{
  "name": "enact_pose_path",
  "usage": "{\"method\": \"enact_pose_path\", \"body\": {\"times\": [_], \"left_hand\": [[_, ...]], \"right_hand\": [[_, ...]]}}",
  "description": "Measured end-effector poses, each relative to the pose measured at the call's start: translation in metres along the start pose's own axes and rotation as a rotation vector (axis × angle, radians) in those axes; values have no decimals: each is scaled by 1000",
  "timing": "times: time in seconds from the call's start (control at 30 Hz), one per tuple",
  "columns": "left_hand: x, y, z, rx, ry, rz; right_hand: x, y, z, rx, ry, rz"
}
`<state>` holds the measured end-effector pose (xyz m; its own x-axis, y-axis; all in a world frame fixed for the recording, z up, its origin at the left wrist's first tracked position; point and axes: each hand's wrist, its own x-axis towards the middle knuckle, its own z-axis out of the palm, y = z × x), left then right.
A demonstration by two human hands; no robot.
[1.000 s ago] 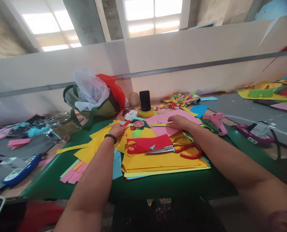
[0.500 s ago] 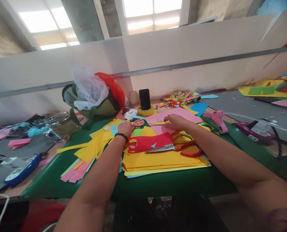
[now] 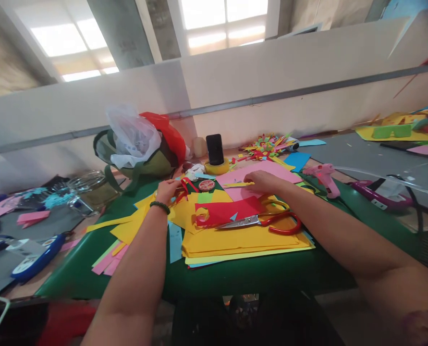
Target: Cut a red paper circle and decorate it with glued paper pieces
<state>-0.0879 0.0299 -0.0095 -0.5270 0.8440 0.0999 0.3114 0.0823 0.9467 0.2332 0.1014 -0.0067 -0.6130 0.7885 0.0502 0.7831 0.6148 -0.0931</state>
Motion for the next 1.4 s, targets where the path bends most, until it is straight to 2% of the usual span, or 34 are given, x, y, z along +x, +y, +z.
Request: {"method": "enact_pose_path", "body": {"times": [0.13,0.33,0.57,0.67,0.8,0.97,1.1,1.2,1.3,1.4], "left_hand": [[3,9,-10,-319,62,-63],[5,19,-24,-676,167,-60],[3,24,-32,-866,142,-63],[1,26,-30,-886,118,-99],[-1,30,-27,-908,106,-130],[-7,39,-27,-960,88,-98],[-13,45,-27,-1001,55,-78],[-16,48,-30,-1086,5,-79],[-16,49,-37,-1202,-12,-36],[-13,47,-47,-1247,53,-4]], "right_hand": [[-1,-1,-1,16,7,-6],[1,-1,1,28,25,-3],[1,0,3,73,56,-24],[-1,-7,2,216,107,-62],[3,-32,-6,474,210,-176],[37,-85,-21,491,228,-216],[77,-136,-15,594,200,-291],[104,-163,-5,708,305,-254],[125,-171,-8,783,409,-212],[139,-163,-25,874,465,-171]]}}
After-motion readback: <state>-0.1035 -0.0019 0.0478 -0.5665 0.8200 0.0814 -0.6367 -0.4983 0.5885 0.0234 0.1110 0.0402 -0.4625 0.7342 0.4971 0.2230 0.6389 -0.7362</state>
